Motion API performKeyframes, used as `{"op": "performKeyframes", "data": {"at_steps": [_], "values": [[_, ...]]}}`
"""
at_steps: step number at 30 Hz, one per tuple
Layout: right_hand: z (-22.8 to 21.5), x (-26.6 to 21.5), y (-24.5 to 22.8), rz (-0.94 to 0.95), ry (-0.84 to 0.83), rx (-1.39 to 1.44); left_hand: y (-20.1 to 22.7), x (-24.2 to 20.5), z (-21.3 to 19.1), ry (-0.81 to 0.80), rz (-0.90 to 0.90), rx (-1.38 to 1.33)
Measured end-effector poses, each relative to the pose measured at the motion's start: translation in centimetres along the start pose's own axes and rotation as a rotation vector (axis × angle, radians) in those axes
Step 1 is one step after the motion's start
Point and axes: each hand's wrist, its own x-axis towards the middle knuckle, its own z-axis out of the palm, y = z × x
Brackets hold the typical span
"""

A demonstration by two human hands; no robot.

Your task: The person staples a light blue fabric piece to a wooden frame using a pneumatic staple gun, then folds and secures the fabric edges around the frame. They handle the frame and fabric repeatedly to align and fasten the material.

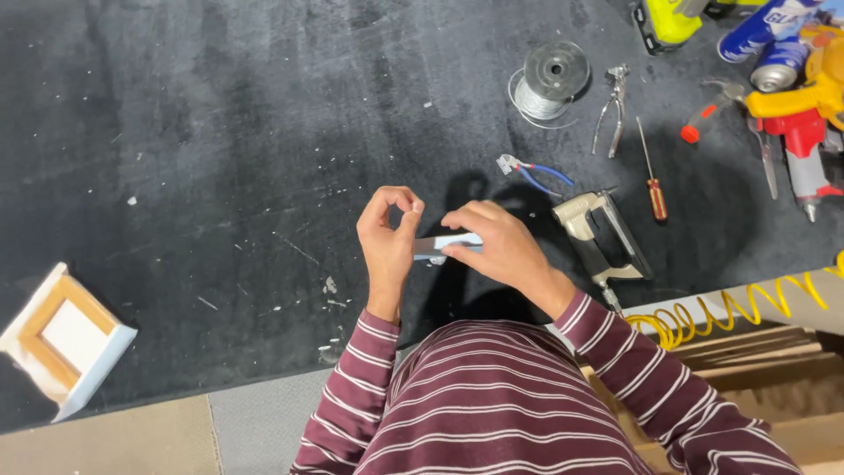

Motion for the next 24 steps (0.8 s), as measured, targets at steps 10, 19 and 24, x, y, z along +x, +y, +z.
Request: {"op": "performKeyframes", "data": {"at_steps": [10, 19, 24], "values": [[1.5, -5.7, 4.8, 0.432, 0.354, 0.537, -1.1, 0.9, 0.2, -0.054, 0.17, 0.188], [1.5, -4.3, 3.6, 0.736, 0.455, 0.832, -0.1, 1.1, 0.5, -0.112, 0.145, 0.195], [2.3, -4.8, 5.8, 0.804, 0.366, 1.268, -0.1, 1.0, 0.8, -0.153, 0.115, 0.201]]}}
